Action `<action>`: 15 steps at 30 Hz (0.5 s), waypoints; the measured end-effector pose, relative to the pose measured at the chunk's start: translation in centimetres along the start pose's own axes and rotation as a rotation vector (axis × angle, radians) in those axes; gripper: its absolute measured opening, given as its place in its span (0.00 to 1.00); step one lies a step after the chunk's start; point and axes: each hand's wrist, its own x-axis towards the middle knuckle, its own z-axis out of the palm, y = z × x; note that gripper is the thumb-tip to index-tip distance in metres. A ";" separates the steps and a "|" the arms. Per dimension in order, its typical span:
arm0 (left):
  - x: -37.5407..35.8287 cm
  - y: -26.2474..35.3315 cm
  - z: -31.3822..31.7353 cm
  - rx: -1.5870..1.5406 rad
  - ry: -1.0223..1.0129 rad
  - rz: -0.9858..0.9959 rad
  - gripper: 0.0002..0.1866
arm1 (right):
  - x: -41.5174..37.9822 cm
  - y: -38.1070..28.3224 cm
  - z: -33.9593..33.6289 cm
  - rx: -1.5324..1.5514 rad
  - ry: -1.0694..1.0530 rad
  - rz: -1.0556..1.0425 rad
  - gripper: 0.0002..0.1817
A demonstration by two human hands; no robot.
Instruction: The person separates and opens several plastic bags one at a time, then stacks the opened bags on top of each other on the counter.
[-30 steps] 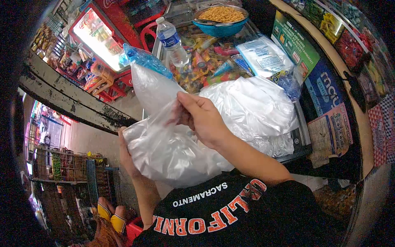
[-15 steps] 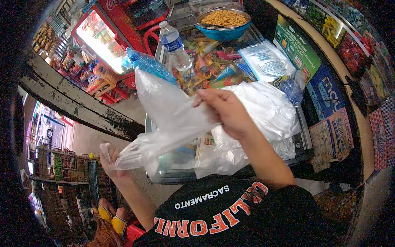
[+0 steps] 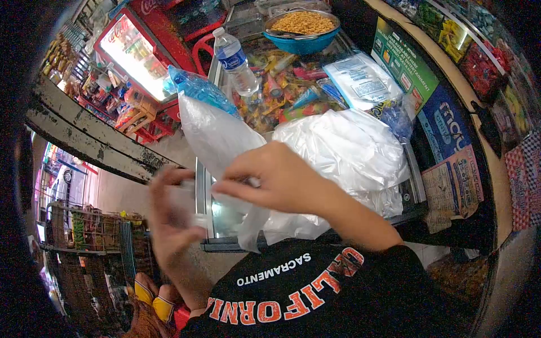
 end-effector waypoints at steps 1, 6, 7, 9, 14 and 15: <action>0.2 0.0 2.0 -0.111 -0.047 -0.112 0.30 | 0.2 0.0 0.5 0.000 -0.001 0.000 0.05; -0.5 -2.6 0.3 -0.287 -0.234 -0.645 0.24 | -0.2 0.5 -1.0 0.647 0.074 0.437 0.11; -1.1 -4.4 -1.7 -0.294 -0.339 -0.606 0.20 | -0.6 1.5 -1.6 0.812 0.138 0.455 0.15; -1.3 -6.0 -3.9 -0.297 -0.439 -0.563 0.15 | -1.2 4.0 -2.9 1.205 0.144 0.401 0.13; -0.6 -5.1 -4.1 -0.931 0.192 -0.295 0.10 | 1.5 5.6 -1.6 1.655 -0.072 0.210 0.16; -0.1 -5.1 -4.1 -0.928 0.194 -0.294 0.10 | 2.7 5.2 -1.1 1.658 -0.074 0.209 0.16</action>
